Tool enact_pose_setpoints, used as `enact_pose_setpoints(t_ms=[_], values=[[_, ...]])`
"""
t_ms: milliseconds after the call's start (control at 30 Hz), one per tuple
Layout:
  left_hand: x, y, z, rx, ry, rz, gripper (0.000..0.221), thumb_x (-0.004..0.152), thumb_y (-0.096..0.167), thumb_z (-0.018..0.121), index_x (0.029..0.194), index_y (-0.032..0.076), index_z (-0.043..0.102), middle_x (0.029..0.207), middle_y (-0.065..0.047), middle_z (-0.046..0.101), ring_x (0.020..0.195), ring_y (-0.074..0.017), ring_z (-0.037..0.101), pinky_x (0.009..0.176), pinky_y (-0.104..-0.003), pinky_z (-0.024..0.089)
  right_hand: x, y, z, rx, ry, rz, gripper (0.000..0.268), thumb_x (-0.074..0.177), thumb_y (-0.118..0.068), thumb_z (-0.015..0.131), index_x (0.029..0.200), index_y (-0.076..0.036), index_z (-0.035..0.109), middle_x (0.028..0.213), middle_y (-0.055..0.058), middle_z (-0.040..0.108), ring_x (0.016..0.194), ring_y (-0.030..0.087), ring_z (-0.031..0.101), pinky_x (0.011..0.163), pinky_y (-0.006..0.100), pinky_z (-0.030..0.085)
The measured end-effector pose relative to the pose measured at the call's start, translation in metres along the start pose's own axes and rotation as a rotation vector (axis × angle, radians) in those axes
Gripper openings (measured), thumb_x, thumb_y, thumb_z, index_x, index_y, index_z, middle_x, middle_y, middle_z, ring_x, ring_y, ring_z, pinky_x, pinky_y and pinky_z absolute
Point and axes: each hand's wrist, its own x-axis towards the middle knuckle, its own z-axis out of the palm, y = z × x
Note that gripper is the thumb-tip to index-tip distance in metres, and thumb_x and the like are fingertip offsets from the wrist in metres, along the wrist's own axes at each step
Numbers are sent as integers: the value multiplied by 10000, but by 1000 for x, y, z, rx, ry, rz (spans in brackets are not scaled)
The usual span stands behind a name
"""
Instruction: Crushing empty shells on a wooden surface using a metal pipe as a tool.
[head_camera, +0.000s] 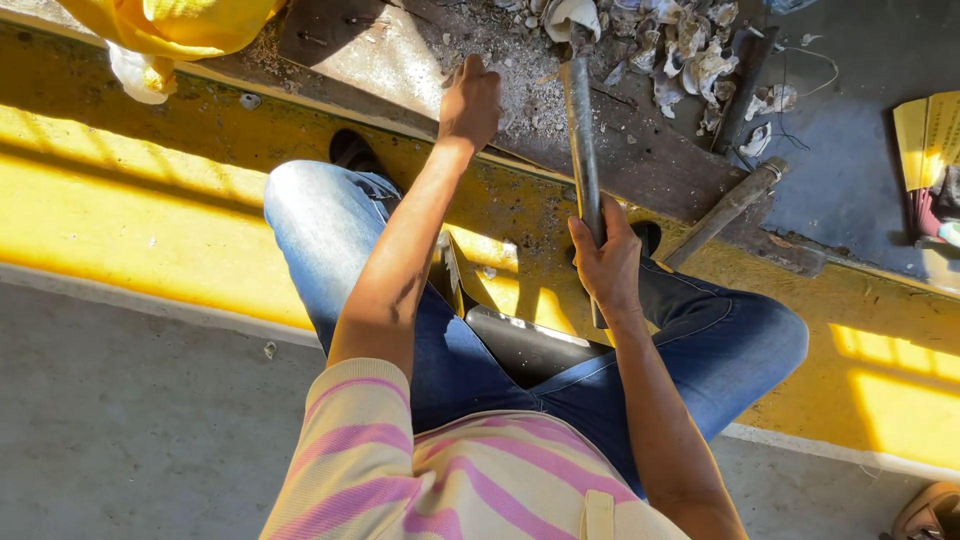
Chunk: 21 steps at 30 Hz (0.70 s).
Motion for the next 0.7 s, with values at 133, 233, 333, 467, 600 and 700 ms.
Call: enact_pose_setpoints(t_ms=[133,233,333,467,600,700], values=[[-6,-4,-30,-578,-151,-617,116,927,84,711,880,-6,655,775,-128,705,619,-212,713,503,-351,558,2,0,14,-100,-111,84,373,1006,-203,681,1314,-5,606,677,47,619,552,123,630,511,324,508],[-18,-13,-20,-753,-20,-730,92,824,25,731,829,-11,647,734,-138,725,624,-212,758,520,-342,576,5,-6,31,-123,-121,18,473,1000,-168,678,1422,-2,543,780,100,672,622,157,660,572,329,523],[-21,-19,7,-587,2,-708,100,799,50,747,786,-5,664,744,-187,728,674,-277,757,581,-395,585,9,8,52,-21,-72,-170,560,1031,-112,649,1540,-4,440,1146,188,699,879,207,723,716,344,577],[-25,-18,6,-585,71,-701,78,775,41,746,737,-14,705,755,-237,730,745,-356,750,676,-451,589,24,18,67,-17,-60,-327,611,1074,-77,638,1629,-35,386,1443,248,644,1188,268,731,908,366,605],[-21,-19,1,-622,-3,-814,62,819,16,692,779,-31,701,760,-240,727,734,-326,761,675,-432,599,25,-16,59,-177,-188,58,630,1015,-138,650,1600,-111,418,1244,194,739,885,230,773,750,339,571],[-17,-13,-6,-750,-192,-989,174,890,96,675,783,-39,649,753,-175,742,611,-253,785,496,-405,597,18,-10,57,-75,-81,-179,619,1022,-86,627,1594,-98,391,1384,210,677,934,204,782,717,319,597]])
